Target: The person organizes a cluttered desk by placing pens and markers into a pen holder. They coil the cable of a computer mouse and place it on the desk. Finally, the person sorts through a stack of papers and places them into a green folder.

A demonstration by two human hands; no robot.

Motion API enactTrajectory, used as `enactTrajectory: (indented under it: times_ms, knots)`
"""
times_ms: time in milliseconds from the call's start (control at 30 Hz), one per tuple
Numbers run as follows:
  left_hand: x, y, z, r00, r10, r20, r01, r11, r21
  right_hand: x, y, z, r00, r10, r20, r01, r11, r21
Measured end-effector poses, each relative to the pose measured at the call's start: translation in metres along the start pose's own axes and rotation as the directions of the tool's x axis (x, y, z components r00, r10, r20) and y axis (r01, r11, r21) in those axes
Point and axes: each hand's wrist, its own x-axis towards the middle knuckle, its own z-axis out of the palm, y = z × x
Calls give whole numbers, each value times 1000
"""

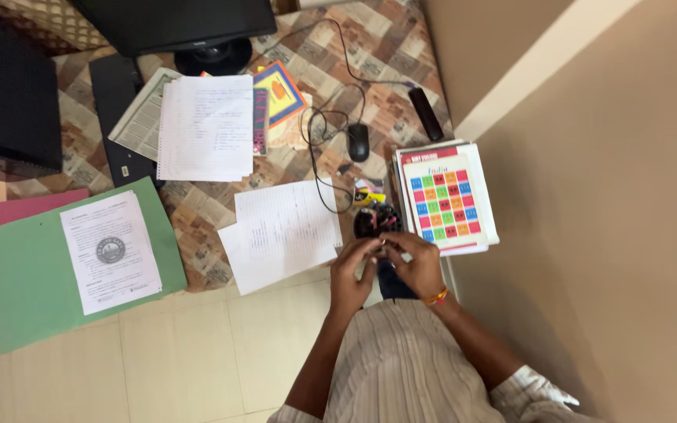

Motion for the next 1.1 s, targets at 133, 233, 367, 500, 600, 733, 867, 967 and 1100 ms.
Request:
enactTrajectory:
  times_ms: [133, 233, 367, 500, 600, 733, 867, 967, 1100]
  knots:
    - [-8, -12, 0, 998, -66, 0, 65, 984, -167, -4, 0, -15, 997, 45, -59, -53, 989, -139]
    - [-4, -18, 2, 998, -55, 33, 60, 982, -177, -3, 0, -21, 998, 5, -61, -11, 994, -106]
    - [6, -30, 13, 995, -28, 96, 41, 989, -145, 6, 10, -15, 994, -110, 22, 112, 987, -113]
    - [14, -51, 21, 995, -59, 75, 67, 991, -118, 17, 29, -8, 987, -137, 79, 144, 986, -80]
    - [20, -62, 19, 986, -129, 106, 144, 979, -143, 28, 44, 0, 982, -129, 135, 135, 990, -38]
    - [17, -66, 19, 976, -184, 119, 199, 971, -129, 32, 58, 7, 983, -134, 124, 144, 986, -81]
    - [17, -62, 21, 977, -192, 95, 201, 974, -101, 31, 57, 5, 978, -150, 143, 154, 988, -17]
    - [13, -62, 21, 979, -190, 69, 196, 976, -93, 28, 54, 5, 980, -116, 162, 118, 993, 2]
    - [3, -66, 22, 977, -206, 54, 211, 971, -111, 19, 53, 5, 971, -128, 201, 131, 991, -1]
